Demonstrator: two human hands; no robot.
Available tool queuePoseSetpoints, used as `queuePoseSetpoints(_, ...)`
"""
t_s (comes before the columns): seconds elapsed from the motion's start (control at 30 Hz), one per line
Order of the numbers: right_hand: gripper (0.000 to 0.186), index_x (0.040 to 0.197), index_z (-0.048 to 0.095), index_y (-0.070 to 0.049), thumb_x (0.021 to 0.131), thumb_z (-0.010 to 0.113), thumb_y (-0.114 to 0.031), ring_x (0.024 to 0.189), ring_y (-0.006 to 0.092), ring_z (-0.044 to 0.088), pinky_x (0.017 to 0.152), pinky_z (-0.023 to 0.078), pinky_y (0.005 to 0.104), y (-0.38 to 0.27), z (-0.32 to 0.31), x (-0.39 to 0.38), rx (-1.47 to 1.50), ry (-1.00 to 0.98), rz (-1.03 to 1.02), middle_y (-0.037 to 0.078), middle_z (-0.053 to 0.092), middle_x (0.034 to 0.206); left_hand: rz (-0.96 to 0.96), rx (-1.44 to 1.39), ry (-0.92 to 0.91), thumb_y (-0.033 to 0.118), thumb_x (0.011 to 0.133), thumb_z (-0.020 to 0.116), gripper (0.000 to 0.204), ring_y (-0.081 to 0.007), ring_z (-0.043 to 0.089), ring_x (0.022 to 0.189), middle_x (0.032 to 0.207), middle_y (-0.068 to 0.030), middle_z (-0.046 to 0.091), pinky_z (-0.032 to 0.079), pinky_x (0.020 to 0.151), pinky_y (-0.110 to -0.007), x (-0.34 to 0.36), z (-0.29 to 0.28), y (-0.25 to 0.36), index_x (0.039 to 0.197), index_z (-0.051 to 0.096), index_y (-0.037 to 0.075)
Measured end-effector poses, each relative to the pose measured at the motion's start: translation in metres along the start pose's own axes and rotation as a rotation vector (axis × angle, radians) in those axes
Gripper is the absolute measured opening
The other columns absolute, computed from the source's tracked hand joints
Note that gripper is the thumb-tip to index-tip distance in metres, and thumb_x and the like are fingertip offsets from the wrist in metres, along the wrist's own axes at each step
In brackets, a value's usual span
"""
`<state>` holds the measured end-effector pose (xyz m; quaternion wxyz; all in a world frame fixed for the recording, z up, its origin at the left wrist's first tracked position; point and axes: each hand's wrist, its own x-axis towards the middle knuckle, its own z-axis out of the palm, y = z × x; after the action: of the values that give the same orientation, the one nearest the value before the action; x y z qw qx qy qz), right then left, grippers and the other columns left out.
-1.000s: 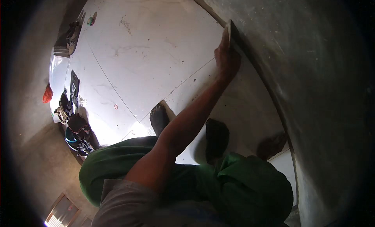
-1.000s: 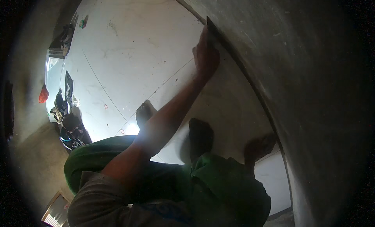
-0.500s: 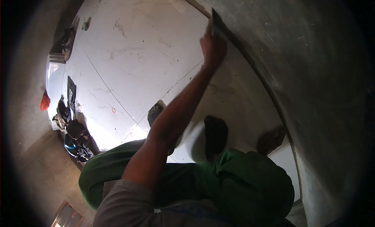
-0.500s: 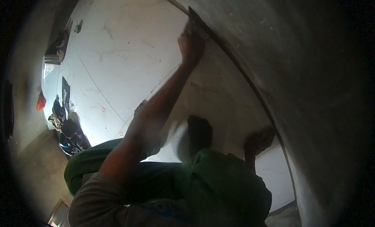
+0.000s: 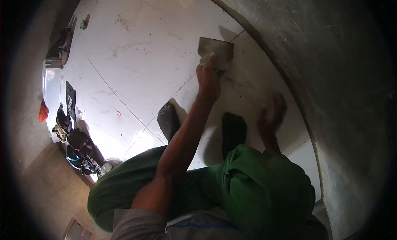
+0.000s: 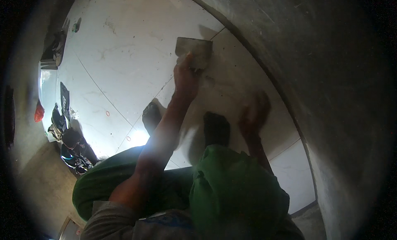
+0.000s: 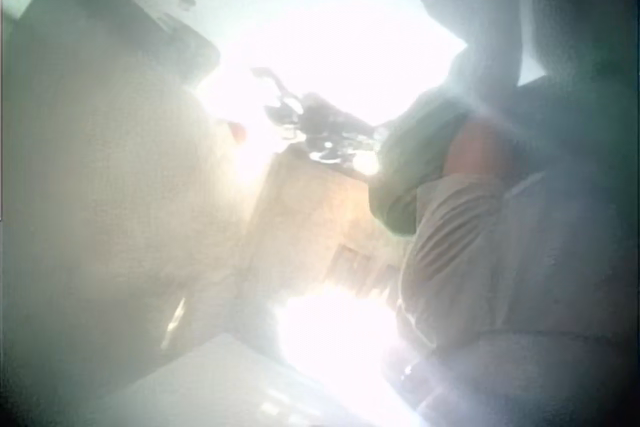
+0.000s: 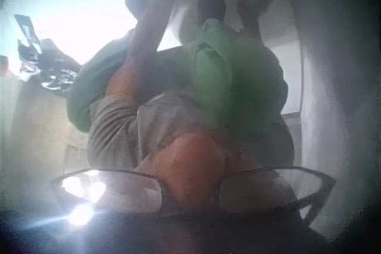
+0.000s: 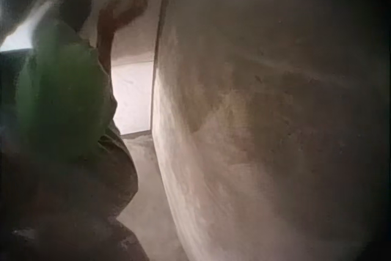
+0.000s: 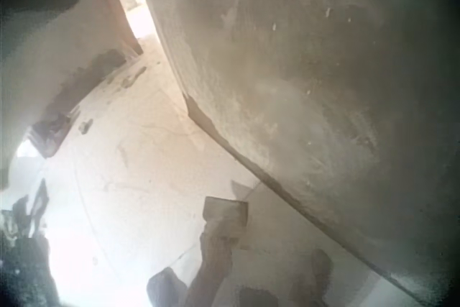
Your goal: The person applies grey grout to the joints between white floor tiles and the wall corner using a metal scraper. They spread the material along the seams, press it into gaps, and remove excess with the tool and their fingers.
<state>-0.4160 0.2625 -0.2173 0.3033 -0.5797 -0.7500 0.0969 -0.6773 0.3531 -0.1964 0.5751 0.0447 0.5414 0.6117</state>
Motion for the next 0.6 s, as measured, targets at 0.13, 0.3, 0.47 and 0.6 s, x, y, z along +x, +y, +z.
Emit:
queuePoseSetpoints(0.13,0.046,0.144,0.06,0.003,0.103,0.072,-0.015,0.12,0.0309,0.07,0.101,0.057,0.0419,-0.087,0.058,0.085,0.551,-0.129,0.107,0.021,0.068,0.134,0.004,-0.098,-0.04,0.024,0.111,0.062,0.044,-0.0291,0.067,0.123,0.14,-0.0177,0.065,0.055,0.107,-0.046,0.0,-0.014,0.027,0.143,0.057,-0.004)
queuePoseSetpoints(0.3,0.038,0.12,0.07,0.003,0.097,0.082,-0.024,0.093,0.0132,0.071,0.08,0.059,0.0306,-0.137,0.11,0.166,1.047,-0.251,0.513,0.01,0.074,0.102,0.023,-0.074,-0.059,0.024,0.111,0.061,0.043,-0.0282,0.067,0.124,0.135,-0.0173,0.067,0.056,0.105,-0.045,-0.012,-0.03,0.046,0.142,0.058,-0.006)
queuePoseSetpoints(0.47,0.032,0.094,0.074,0.003,0.1,0.077,-0.028,0.079,0.0096,0.065,0.072,0.056,0.0296,-0.15,0.118,0.179,1.143,-0.524,0.568,0.002,0.068,0.081,0.074,-0.06,-0.082,0.021,0.11,0.059,0.042,-0.0261,0.066,0.12,0.134,-0.0165,0.068,0.053,0.102,-0.041,-0.022,-0.075,0.058,0.14,0.059,-0.009)
queuePoseSetpoints(0.6,0.036,0.088,0.074,0.002,0.102,0.076,-0.032,0.072,0.0097,0.063,0.062,0.053,0.0307,-0.165,0.154,0.17,1.191,-0.665,0.716,0.0,0.067,0.08,0.109,0.046,-0.019,0.021,0.109,0.062,0.046,-0.0276,0.064,0.121,0.133,-0.0172,0.067,0.052,0.102,-0.042,-0.032,-0.097,0.078,0.142,0.057,-0.01)
